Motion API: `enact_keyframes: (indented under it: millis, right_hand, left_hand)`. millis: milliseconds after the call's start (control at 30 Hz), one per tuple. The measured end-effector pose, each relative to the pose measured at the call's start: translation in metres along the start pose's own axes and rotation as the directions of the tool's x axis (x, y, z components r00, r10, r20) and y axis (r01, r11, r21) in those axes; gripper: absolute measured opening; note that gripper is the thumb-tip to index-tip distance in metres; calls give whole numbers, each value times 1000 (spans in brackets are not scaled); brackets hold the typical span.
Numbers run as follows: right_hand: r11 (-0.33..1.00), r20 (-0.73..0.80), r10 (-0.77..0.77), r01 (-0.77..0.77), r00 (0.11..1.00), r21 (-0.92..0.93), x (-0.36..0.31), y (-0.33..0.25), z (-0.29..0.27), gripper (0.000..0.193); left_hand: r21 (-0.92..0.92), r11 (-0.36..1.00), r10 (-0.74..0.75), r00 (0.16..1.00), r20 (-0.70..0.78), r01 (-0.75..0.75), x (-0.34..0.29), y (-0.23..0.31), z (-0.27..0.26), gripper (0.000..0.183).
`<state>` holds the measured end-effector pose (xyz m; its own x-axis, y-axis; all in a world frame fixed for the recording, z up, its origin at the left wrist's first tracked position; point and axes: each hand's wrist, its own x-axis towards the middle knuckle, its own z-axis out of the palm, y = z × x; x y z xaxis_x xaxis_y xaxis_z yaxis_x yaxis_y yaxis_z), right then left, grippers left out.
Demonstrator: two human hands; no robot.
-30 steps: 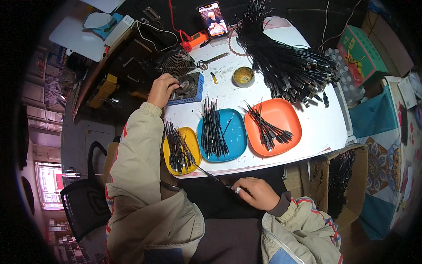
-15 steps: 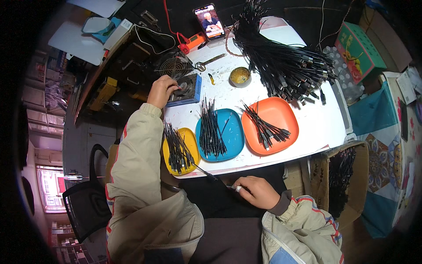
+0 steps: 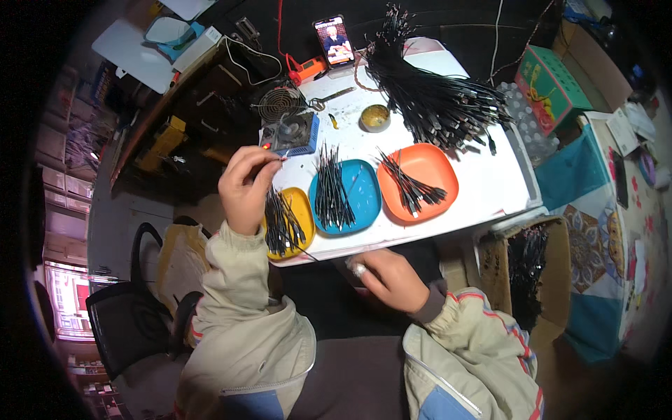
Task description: The person repeatedly picks black wires from colored trays, strips or twists their ends, applies solder to the tips using a soldering iron, and places the finished wires back into the trays. The process is repeated for multiple wires throughout the clip.
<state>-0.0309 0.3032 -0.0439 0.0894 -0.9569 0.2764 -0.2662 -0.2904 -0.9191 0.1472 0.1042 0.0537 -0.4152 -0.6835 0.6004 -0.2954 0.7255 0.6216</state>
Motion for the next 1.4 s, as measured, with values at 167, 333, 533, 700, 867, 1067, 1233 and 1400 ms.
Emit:
enact_keyframes:
  millis: [167,333,533,700,867,1067,1233,1400]
  right_hand:
    - [985,-78,-167,170,983,28,30,-28,14,54]
    - [973,-167,-195,212,966,89,8,-43,22,31]
    - [999,-510,-39,28,860,-29,-97,-81,-126,21]
    - [917,-726,-10,-283,688,-281,-195,-117,-193,32]
    - [615,-690,83,-582,719,-532,-243,-4,-202,23]
    - [169,-714,502,-865,488,-473,-249,132,-175,29]
    - [375,-525,423,-670,739,-641,-180,84,-154,22]
    - [909,-154,331,-358,931,-214,-66,5,-86,17]
  left_hand:
    - [-750,621,-338,941,6,228,-54,81,18,11]
    - [-859,449,-287,950,123,247,-81,115,44,29]
    - [-747,457,-360,868,341,483,-112,98,55,41]
    - [-524,498,-450,723,525,691,-148,66,68,30]
    - [-404,482,-509,624,593,777,-183,47,89,24]
    - [-405,568,-508,693,511,716,-190,31,76,7]
    - [-415,690,-574,798,184,593,-165,7,37,23]
    - [378,847,-358,927,-111,373,-118,-34,12,18]
